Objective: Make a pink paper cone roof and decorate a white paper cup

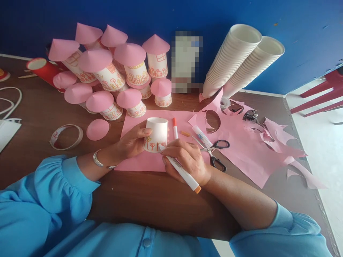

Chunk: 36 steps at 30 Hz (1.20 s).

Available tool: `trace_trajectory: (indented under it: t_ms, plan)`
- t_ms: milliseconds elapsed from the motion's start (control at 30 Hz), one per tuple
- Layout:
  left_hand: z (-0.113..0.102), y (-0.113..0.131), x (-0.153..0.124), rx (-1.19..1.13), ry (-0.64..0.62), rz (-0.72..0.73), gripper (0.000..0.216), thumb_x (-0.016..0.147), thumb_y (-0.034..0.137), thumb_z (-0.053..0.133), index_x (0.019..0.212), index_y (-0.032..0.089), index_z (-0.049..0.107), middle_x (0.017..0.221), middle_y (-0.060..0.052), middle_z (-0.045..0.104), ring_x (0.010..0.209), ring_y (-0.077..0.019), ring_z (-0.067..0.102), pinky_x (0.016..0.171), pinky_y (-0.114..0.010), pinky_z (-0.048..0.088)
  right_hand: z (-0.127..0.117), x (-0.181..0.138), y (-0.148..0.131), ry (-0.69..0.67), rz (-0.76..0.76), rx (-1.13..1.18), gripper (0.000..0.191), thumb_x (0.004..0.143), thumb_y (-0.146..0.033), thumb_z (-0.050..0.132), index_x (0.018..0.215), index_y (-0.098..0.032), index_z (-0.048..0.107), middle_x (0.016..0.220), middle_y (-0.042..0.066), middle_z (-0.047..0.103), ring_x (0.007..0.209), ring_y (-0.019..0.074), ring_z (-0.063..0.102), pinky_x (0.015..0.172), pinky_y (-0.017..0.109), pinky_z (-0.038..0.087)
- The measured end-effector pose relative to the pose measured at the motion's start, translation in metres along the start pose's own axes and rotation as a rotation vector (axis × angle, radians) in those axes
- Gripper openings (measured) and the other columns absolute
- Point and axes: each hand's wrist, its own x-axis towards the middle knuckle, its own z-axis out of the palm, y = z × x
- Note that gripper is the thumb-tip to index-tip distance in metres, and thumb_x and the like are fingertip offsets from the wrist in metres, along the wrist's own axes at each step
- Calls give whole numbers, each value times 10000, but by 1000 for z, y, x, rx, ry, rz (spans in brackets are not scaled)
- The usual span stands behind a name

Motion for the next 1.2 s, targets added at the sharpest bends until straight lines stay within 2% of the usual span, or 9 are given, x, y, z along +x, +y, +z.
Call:
trace_trajectory:
  t_ms: [133,533,767,967,1200]
  plan:
    - [2,1,-1,3,5,-9,351,886,381,719,1156,157,726,1098,-115,753,920,-225,687,748,-314,541,-1,1,0,-6,-4,-5,251,887,-64,594,1099,-200,593,798,24,671,667,170,690,562,280,577]
    - [0,-1,0,13,12,-23,463,862,401,745,1259,167,697,1102,-118,755,904,-233,699,719,-305,535,1,-1,0,-2,-4,-17,332,880,-57,603,1168,-223,597,813,22,704,684,186,710,596,301,600]
    - [-1,-1,0,-5,-10,-19,442,878,381,744,1267,176,698,1067,-96,760,915,-225,701,758,-313,540,-1,0,2,1,-9,-34,255,908,-60,591,1112,-214,596,825,34,704,697,181,712,604,303,610]
    - [0,0,-1,0,11,-24,480,860,382,764,1288,180,682,1139,-114,760,984,-260,714,772,-329,549,0,-2,2,28,19,-49,291,899,-68,603,1142,-230,605,820,24,700,692,192,703,610,316,605]
    - [1,2,-1,19,-16,-14,425,894,379,719,1264,174,691,1102,-117,764,954,-252,714,768,-331,547,1,-2,-1,26,30,-38,265,893,-65,615,1097,-233,605,803,13,690,679,184,703,592,305,599]
